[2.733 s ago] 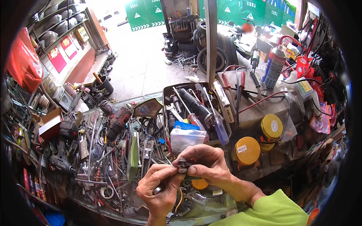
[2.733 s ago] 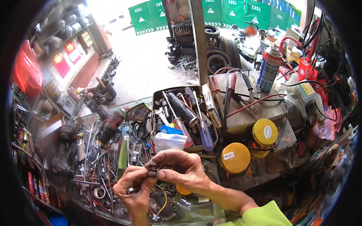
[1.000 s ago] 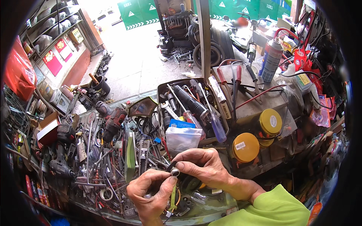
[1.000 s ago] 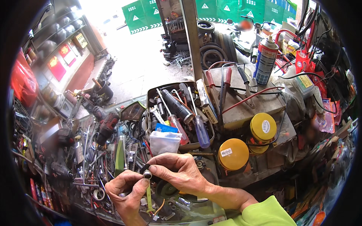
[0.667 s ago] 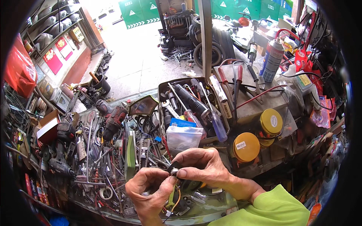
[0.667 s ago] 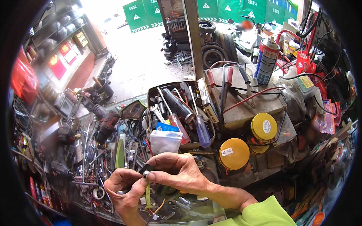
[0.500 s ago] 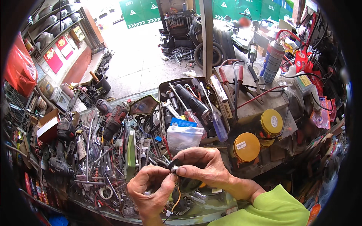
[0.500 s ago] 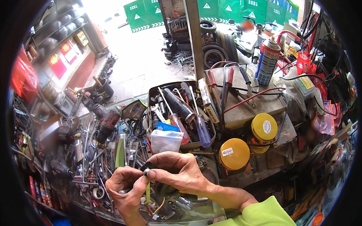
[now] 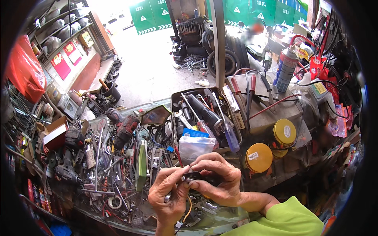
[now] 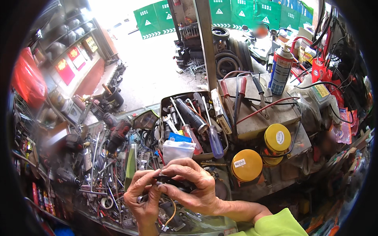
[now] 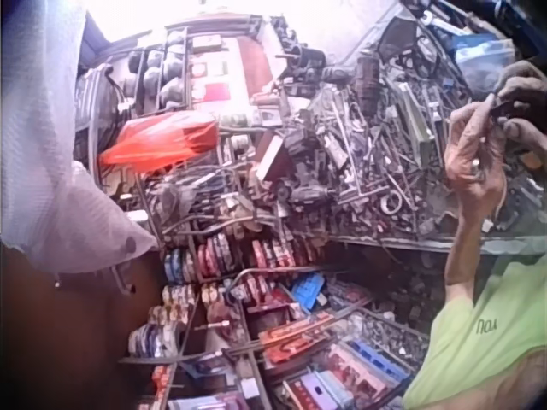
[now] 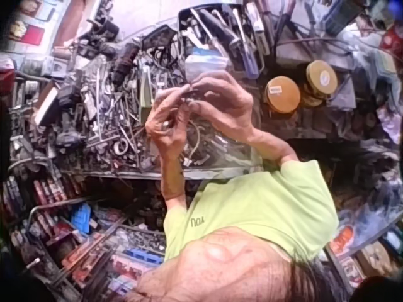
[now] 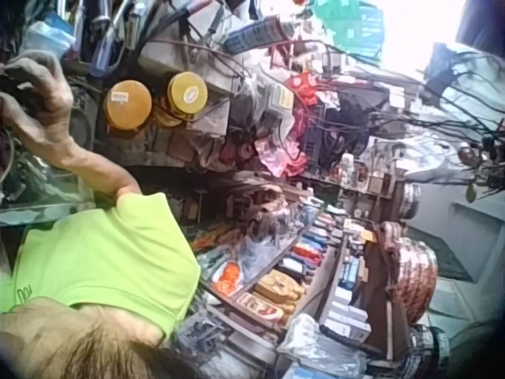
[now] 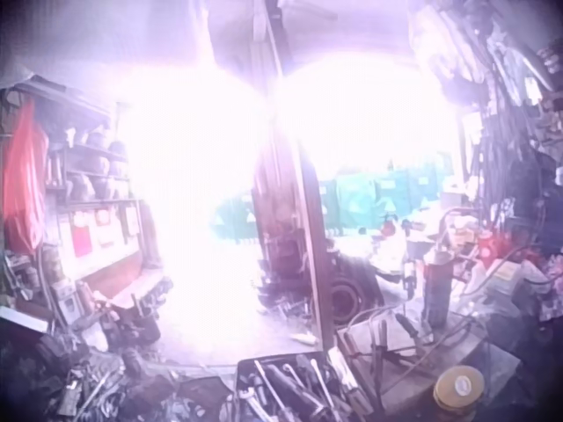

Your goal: The person disassembles a small black electrical component, removes a screw, and uses a wrench to tighten a bolt. They then reassemble the component and continue adjusting it with their hands.

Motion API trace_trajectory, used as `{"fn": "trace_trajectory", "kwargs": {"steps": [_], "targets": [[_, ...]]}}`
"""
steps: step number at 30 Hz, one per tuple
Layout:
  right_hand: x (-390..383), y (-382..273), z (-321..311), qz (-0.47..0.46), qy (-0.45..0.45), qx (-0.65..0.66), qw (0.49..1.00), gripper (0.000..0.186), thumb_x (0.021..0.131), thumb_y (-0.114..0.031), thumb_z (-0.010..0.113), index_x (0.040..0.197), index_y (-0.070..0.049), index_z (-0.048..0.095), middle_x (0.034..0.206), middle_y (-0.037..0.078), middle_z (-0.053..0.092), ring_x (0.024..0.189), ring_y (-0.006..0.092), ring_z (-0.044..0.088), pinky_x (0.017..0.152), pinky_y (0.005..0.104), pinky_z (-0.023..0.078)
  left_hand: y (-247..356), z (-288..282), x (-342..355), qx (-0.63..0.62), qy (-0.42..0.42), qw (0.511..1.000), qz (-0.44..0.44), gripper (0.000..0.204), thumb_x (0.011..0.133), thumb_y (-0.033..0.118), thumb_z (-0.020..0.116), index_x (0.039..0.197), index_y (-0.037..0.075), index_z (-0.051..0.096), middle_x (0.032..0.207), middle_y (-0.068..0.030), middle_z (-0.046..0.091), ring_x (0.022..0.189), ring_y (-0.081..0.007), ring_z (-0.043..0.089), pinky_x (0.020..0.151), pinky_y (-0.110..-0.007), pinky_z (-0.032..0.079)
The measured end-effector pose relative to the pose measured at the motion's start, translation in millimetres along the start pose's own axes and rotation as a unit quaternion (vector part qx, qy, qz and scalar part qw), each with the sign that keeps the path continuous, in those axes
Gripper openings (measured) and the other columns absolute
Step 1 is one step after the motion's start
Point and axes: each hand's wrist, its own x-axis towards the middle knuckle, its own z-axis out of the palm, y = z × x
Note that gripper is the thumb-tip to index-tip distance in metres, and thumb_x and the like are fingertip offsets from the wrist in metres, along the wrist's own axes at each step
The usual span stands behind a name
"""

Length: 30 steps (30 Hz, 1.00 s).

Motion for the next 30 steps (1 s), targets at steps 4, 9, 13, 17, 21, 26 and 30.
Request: {"fn": "trace_trajectory", "kwargs": {"steps": [4, 9, 13, 17, 21, 26, 30], "targets": [[0, -4, 4, -0.054, 0.003, -0.025, 0.998, 0.038, 0.078, -0.002, 0.079, 0.114, 0.000, 0.064, 0.105, 0.011, 0.064, 0.093, 0.0176, 0.066, 0.080, 0.0284, 0.055, 1, 0, 1, 0.033, 0.001, 0.999, 0.041, 0.028, 0.086, 0.009, 0.073, 0.113, 0.004, 0.071, 0.098, -0.0064, 0.065, 0.077, -0.0099, 0.059, 0.061, -0.020, 0.044], [-1, -12, 13, -0.087, 0.013, -0.024, 0.996, 0.036, 0.079, -0.004, 0.079, 0.112, -0.001, 0.065, 0.105, 0.011, 0.063, 0.095, 0.0221, 0.065, 0.083, 0.0318, 0.052, -2, 0, -3, 0.038, 0.059, 0.991, 0.111, 0.024, 0.086, 0.012, 0.072, 0.108, 0.002, 0.072, 0.089, -0.0081, 0.067, 0.078, -0.0137, 0.061, 0.067, -0.024, 0.046], [2, -11, 13, -0.071, -0.007, -0.007, 0.997, 0.034, 0.082, -0.005, 0.077, 0.113, -0.001, 0.064, 0.107, 0.011, 0.061, 0.098, 0.0178, 0.063, 0.081, 0.0294, 0.052, 4, -3, -7, 0.024, 0.075, 0.996, 0.045, 0.023, 0.084, 0.009, 0.073, 0.104, -0.001, 0.071, 0.091, -0.0082, 0.066, 0.079, -0.0136, 0.061, 0.068, -0.024, 0.046], [-1, -11, 10, -0.003, -0.042, 0.090, 0.995, 0.027, 0.093, -0.012, 0.066, 0.116, 0.000, 0.062, 0.108, 0.009, 0.061, 0.103, 0.0148, 0.060, 0.087, 0.0301, 0.050, 9, 3, -5, -0.114, 0.103, 0.988, 0.002, 0.024, 0.081, 0.005, 0.072, 0.102, -0.006, 0.069, 0.091, -0.0079, 0.064, 0.076, -0.0127, 0.060, 0.072, -0.023, 0.046], [-3, -6, 11, 0.135, -0.114, 0.228, 0.958, 0.032, 0.103, -0.025, 0.050, 0.119, 0.001, 0.060, 0.109, 0.006, 0.063, 0.105, 0.0123, 0.058, 0.094, 0.0290, 0.046, 25, -13, -4, -0.206, 0.124, 0.970, -0.039, 0.022, 0.084, 0.010, 0.067, 0.098, -0.008, 0.067, 0.086, -0.0082, 0.062, 0.071, -0.0105, 0.057, 0.065, -0.022, 0.044], [-16, 9, 16, 0.182, -0.291, 0.113, 0.933, 0.040, 0.105, -0.033, 0.046, 0.128, -0.002, 0.056, 0.093, 0.004, 0.061, 0.087, 0.0107, 0.054, 0.078, 0.0274, 0.045, 29, -16, 1, -0.332, 0.105, 0.936, -0.046, 0.027, 0.095, 0.010, 0.055, 0.117, -0.004, 0.060, 0.099, -0.0127, 0.067, 0.082, -0.0159, 0.065, 0.069, -0.025, 0.054], [-13, 0, 23, 0.131, -0.289, 0.125, 0.940, 0.041, 0.105, -0.033, 0.046, 0.127, -0.001, 0.056, 0.084, 0.003, 0.056, 0.077, 0.0092, 0.049, 0.068, 0.0265, 0.043, 42, -26, 2, -0.357, 0.113, 0.924, -0.082, 0.027, 0.095, 0.009, 0.055, 0.118, -0.006, 0.058, 0.103, -0.0148, 0.066, 0.080, -0.0169, 0.065, 0.070, -0.026, 0.055]]}}
